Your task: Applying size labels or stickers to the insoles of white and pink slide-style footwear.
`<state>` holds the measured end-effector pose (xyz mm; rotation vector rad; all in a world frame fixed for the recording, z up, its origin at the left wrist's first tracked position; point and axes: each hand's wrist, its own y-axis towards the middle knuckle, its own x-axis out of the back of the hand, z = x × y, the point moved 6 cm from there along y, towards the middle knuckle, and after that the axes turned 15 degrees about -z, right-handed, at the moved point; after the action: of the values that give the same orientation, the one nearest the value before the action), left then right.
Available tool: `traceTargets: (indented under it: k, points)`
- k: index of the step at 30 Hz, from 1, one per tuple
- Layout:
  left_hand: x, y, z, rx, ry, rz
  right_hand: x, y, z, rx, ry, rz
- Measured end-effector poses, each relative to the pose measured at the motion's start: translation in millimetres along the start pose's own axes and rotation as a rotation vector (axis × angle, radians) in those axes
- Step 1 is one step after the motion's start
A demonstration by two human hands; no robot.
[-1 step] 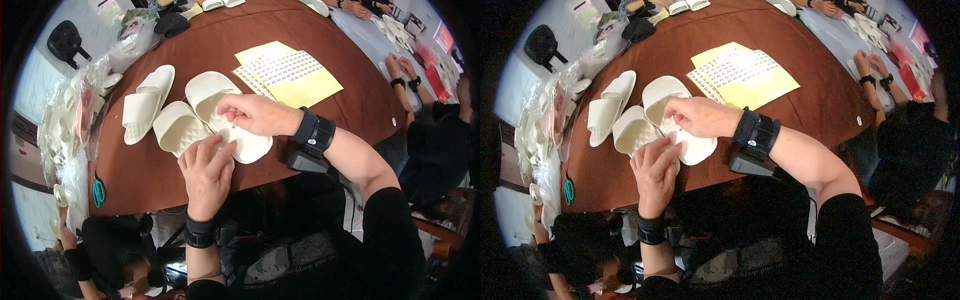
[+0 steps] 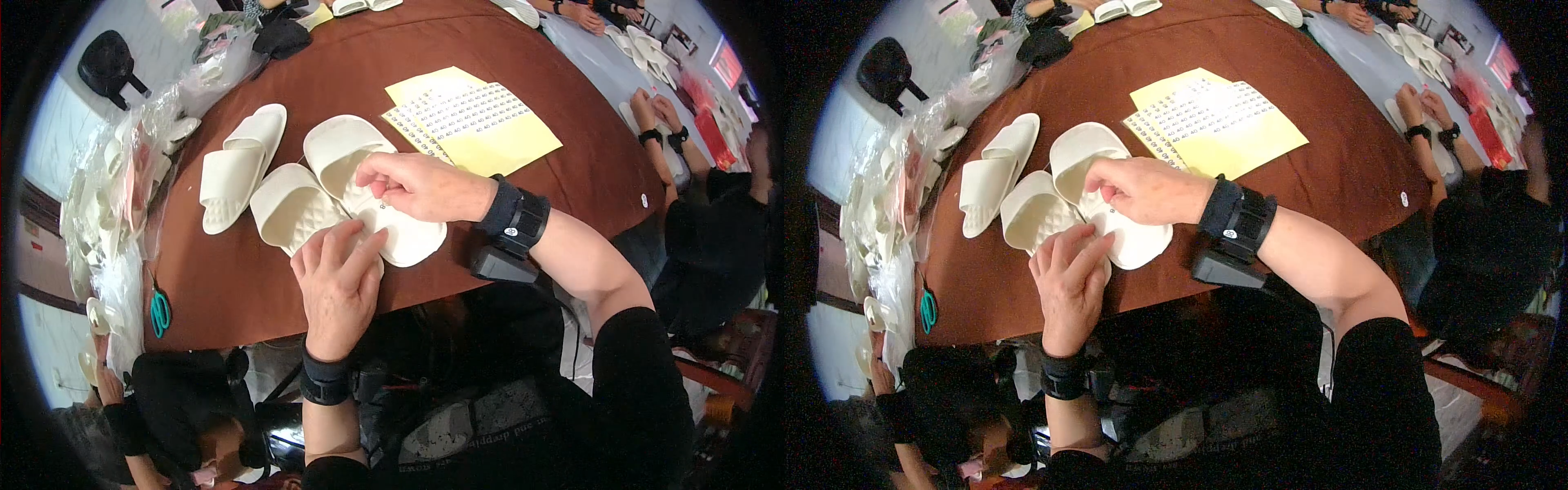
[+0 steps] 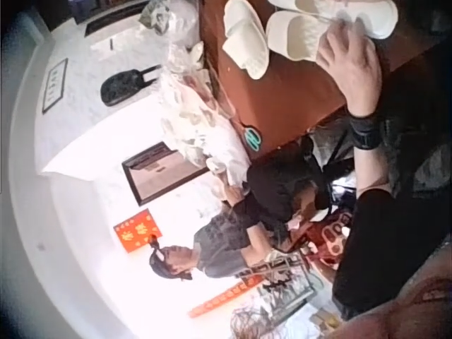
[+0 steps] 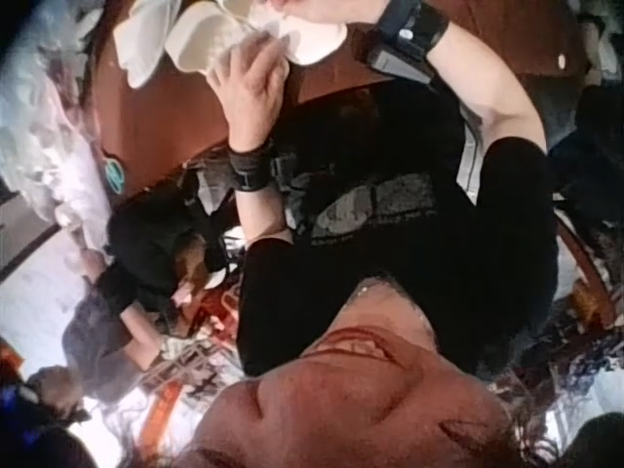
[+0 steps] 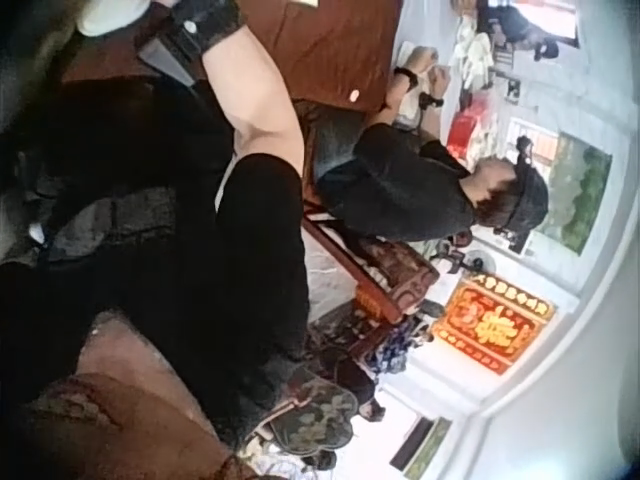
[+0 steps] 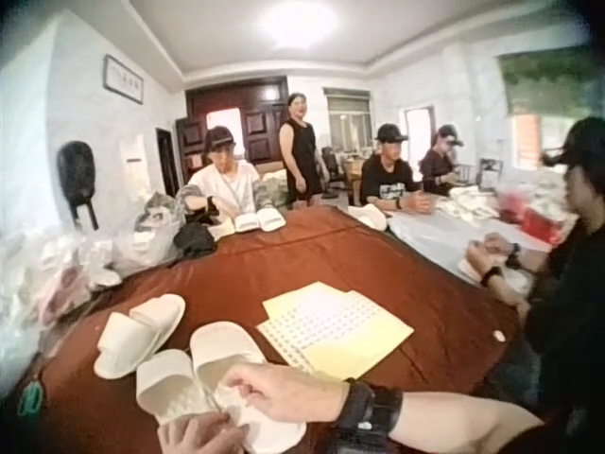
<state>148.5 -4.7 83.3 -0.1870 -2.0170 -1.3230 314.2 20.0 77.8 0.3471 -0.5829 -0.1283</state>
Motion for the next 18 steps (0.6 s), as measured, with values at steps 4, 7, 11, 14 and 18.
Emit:
traceTargets:
  k: [4,7,11,14,18]
  points:
    - [-2,-2,0,0.016,0.000,0.022,-1,0,2,0.043,-0.065,0.007]
    - [-2,-2,0,0.019,-0.006,0.028,0,-2,6,0.148,-0.104,-0.033]
    - [-1,-2,0,0.019,0.009,0.035,-2,-2,11,0.292,-0.123,-0.131]
    - [-1,-1,0,0.018,-0.002,0.027,-2,-2,5,0.197,-0.125,-0.079]
    - [-1,-2,0,0.013,0.001,0.014,7,-1,2,0.037,0.109,-0.037]
